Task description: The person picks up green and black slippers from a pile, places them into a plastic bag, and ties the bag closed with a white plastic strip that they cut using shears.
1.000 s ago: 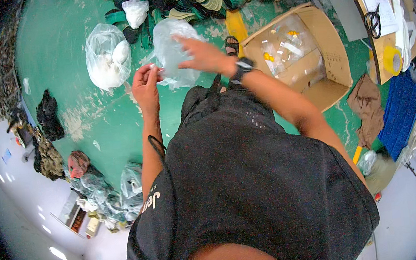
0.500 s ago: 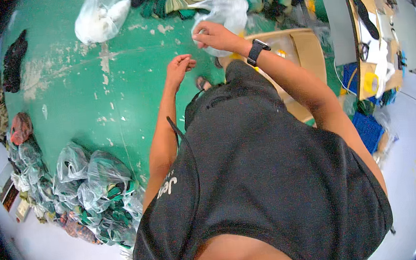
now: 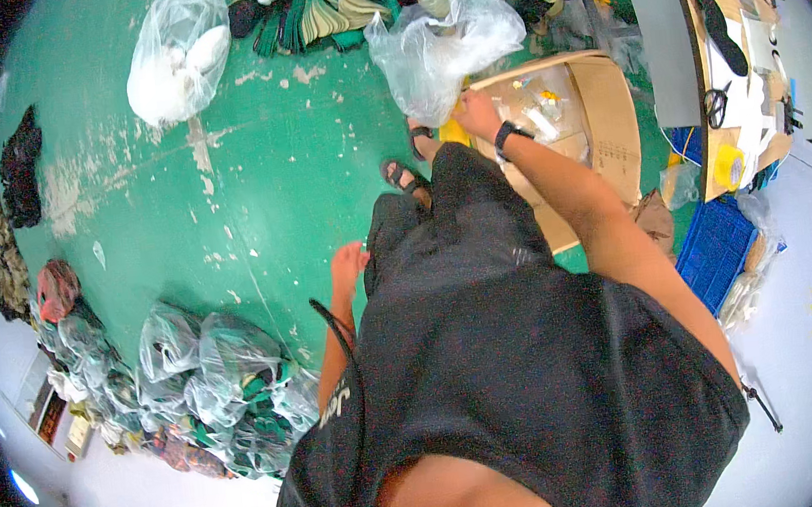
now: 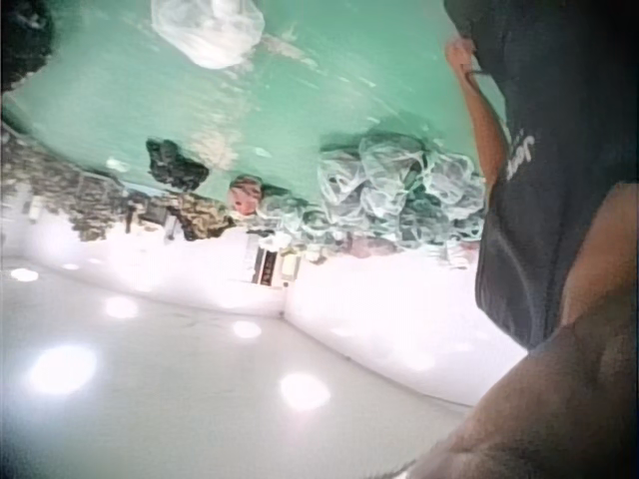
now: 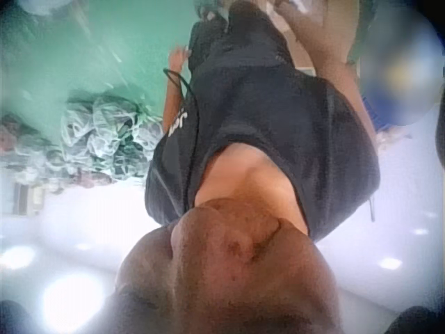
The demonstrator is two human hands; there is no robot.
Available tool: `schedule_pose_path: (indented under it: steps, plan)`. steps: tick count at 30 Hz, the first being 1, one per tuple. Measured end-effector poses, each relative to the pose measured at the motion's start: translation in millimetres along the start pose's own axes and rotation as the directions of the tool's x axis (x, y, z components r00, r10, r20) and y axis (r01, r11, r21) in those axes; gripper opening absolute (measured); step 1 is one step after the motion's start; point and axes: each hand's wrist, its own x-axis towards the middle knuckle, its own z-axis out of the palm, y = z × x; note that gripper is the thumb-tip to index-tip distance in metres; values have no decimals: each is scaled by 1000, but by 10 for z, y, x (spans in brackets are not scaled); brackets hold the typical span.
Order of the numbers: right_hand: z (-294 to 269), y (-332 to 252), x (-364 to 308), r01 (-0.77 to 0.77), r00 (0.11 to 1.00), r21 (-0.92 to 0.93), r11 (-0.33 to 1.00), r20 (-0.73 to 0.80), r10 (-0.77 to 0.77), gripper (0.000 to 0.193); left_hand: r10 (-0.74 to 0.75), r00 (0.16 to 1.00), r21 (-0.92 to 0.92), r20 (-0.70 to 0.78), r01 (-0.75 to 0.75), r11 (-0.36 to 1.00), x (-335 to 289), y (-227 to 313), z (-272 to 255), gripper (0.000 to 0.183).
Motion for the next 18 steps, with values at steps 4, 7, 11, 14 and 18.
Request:
schedule_pose_path:
  steps: [4,7,11,14,18]
  plan:
    - [246,107,531,-23,994,102,995,-101,33,48,-119,990,-70,-74,114,991,2,-23,-119,29]
    - [507,307,1137,-92,988,125,988,-115,106,51,-148,983,8,-110,150,989,92,313,-116,26]
    - [1072,893,2117,-55,921,199,978,-369,127,51,-171,970,100,-171,190,977,359,756,172,25]
    - [1248,1051,2941,-132,864,229,964,-451,225,53,-187,966,137,-181,213,967,523,636,207,25]
    - [1765,1067,3042,-7,999,584,812,30,-13,30,-174,979,241,-103,194,951,649,835,390,28]
